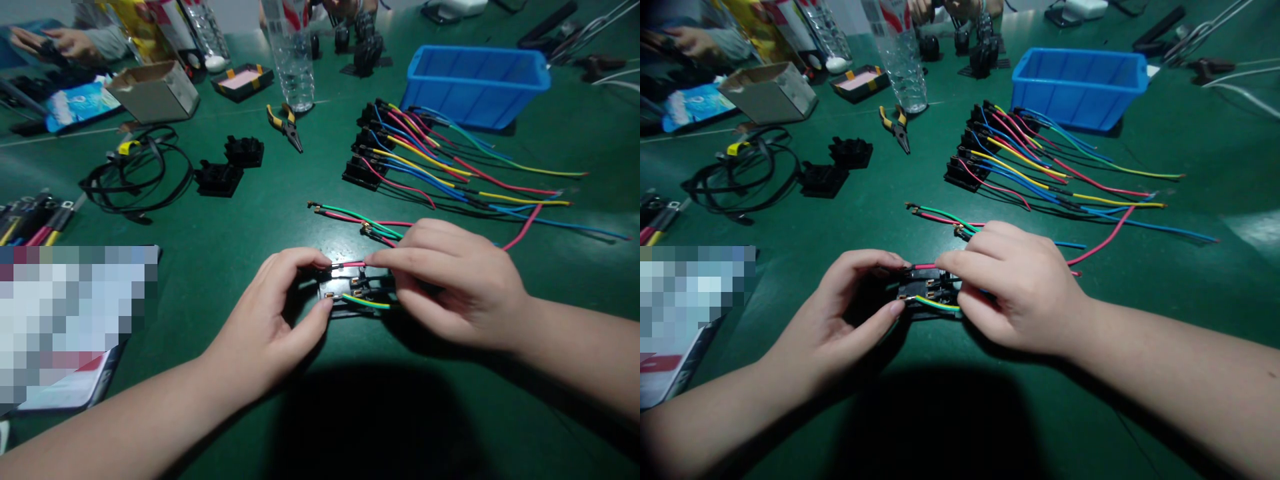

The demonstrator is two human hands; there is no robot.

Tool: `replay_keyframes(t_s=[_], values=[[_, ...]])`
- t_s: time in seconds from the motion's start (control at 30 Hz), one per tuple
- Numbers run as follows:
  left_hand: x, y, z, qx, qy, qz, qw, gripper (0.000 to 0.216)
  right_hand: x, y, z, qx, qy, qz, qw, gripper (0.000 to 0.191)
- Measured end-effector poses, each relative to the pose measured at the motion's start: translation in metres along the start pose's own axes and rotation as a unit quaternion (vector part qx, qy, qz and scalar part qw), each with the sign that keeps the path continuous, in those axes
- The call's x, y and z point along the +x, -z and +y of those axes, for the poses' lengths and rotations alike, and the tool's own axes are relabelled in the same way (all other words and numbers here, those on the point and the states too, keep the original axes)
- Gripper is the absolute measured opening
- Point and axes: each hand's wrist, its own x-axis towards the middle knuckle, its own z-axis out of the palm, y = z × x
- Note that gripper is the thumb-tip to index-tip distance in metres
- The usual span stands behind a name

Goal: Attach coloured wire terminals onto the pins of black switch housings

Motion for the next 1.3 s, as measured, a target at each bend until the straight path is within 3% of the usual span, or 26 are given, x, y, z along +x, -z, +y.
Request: replay_keyframes(t_s=[1.13, 1.3], values=[[0.0020, -0.0003, -0.0005, -0.020, -0.024, 0.003, 1.000, 0.022, -0.0018, -0.0016, 0.0007, -0.006, 0.010, -0.023, 1.000, 0.022], [0.0041, -0.0017, -0.0012, -0.028, -0.025, 0.003, 0.999, 0.022, -0.0032, -0.0033, 0.0030, 0.027, 0.031, -0.067, 0.997, 0.028]])
